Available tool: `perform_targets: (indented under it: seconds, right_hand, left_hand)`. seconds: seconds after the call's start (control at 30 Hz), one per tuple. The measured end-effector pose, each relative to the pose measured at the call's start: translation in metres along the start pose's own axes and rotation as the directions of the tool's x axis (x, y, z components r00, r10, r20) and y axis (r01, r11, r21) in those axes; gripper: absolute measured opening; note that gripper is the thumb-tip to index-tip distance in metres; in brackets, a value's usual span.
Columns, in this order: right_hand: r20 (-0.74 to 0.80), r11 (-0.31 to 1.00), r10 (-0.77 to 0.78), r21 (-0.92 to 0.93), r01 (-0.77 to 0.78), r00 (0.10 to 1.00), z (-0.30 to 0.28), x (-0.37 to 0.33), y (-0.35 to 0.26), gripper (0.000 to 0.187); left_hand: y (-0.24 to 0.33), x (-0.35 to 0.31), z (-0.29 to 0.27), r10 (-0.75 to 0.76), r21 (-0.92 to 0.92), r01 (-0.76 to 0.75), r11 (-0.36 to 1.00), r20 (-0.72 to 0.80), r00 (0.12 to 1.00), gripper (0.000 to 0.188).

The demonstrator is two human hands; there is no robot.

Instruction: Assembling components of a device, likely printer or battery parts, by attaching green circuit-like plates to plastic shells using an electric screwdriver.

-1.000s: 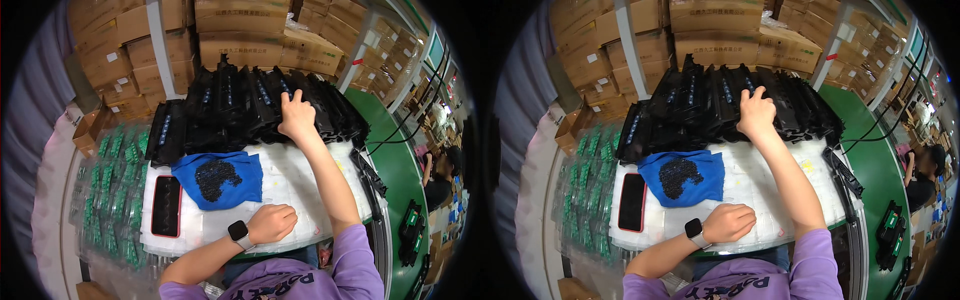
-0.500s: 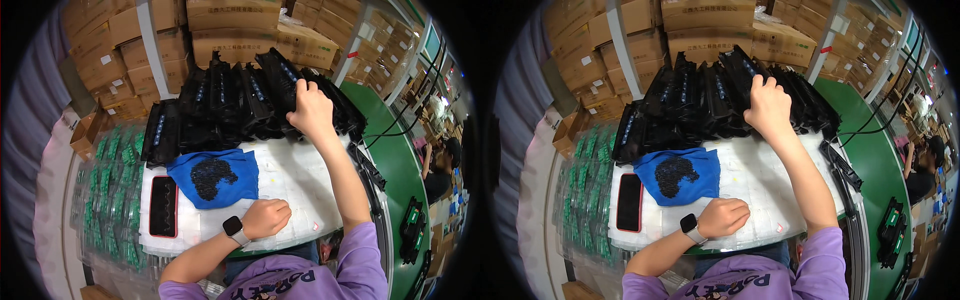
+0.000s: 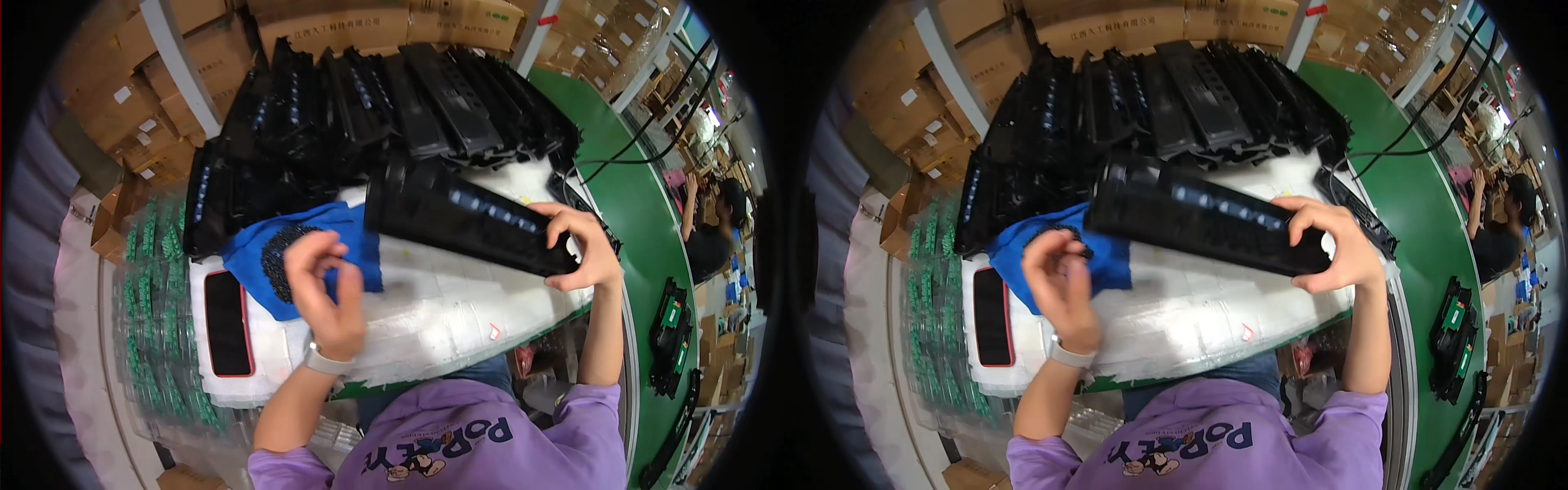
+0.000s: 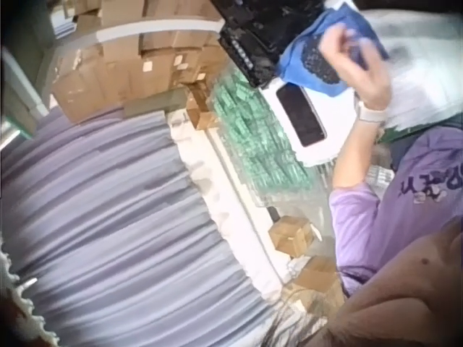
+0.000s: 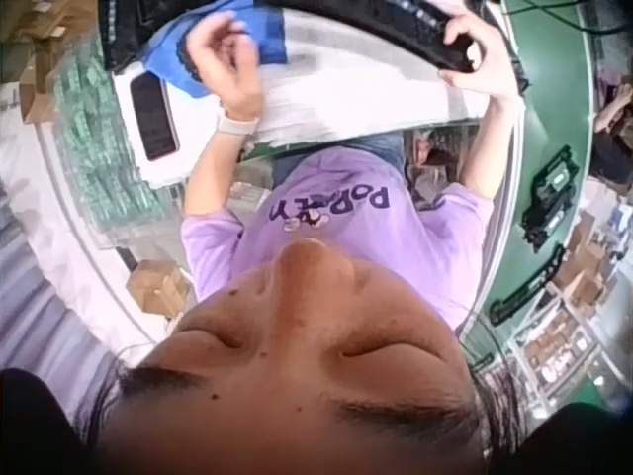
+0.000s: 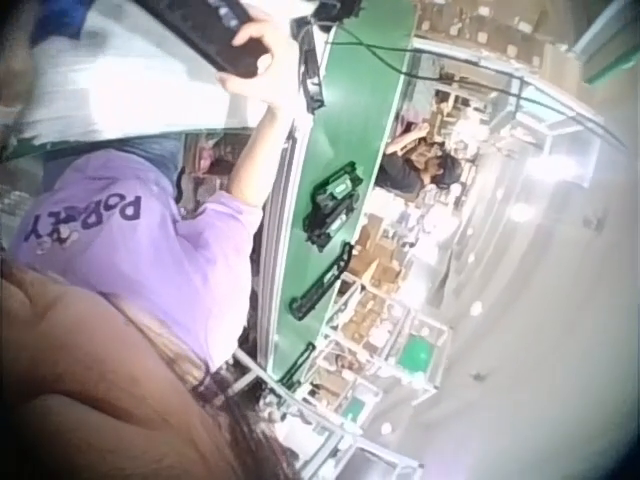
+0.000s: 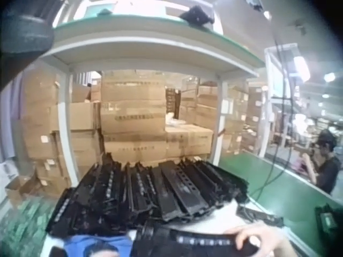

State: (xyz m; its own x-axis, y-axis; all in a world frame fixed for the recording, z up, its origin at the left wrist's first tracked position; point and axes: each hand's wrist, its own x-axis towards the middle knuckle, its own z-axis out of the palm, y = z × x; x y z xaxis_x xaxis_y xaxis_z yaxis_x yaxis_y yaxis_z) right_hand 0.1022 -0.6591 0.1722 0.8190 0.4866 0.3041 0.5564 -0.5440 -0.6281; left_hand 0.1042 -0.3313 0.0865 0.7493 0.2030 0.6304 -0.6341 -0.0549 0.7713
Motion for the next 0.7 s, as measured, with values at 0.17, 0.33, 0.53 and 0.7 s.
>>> perform_targets:
  seconds: [0.17,0.33,0.53,0.7]
  right_hand:
    - [0.212,0.99,-0.036,-0.124,0.064,0.977,0.03,0.002,0.031,0.035]
    - [0.143,0.976,-0.138,-0.151,0.16,0.98,0.03,0.013,0.059,0.034]
    - [0.135,0.984,-0.169,-0.039,0.176,0.976,0.02,-0.017,0.036,0.041]
    - [0.111,0.953,-0.063,-0.289,0.092,0.992,0.053,-0.032,0.03,0.051]
  left_hand:
    - [-0.013,0.001,0.0,-0.078,0.064,0.08,0.995,-0.037,0.996,0.028]
    - [-0.02,-0.001,0.003,-0.051,0.274,0.025,0.961,0.088,0.995,0.02]
    - [-0.021,0.008,0.0,-0.05,0.261,0.045,0.964,0.014,0.999,0.019]
    - [-0.018,0.013,-0.003,-0.06,0.266,0.057,0.962,0.003,0.998,0.017]
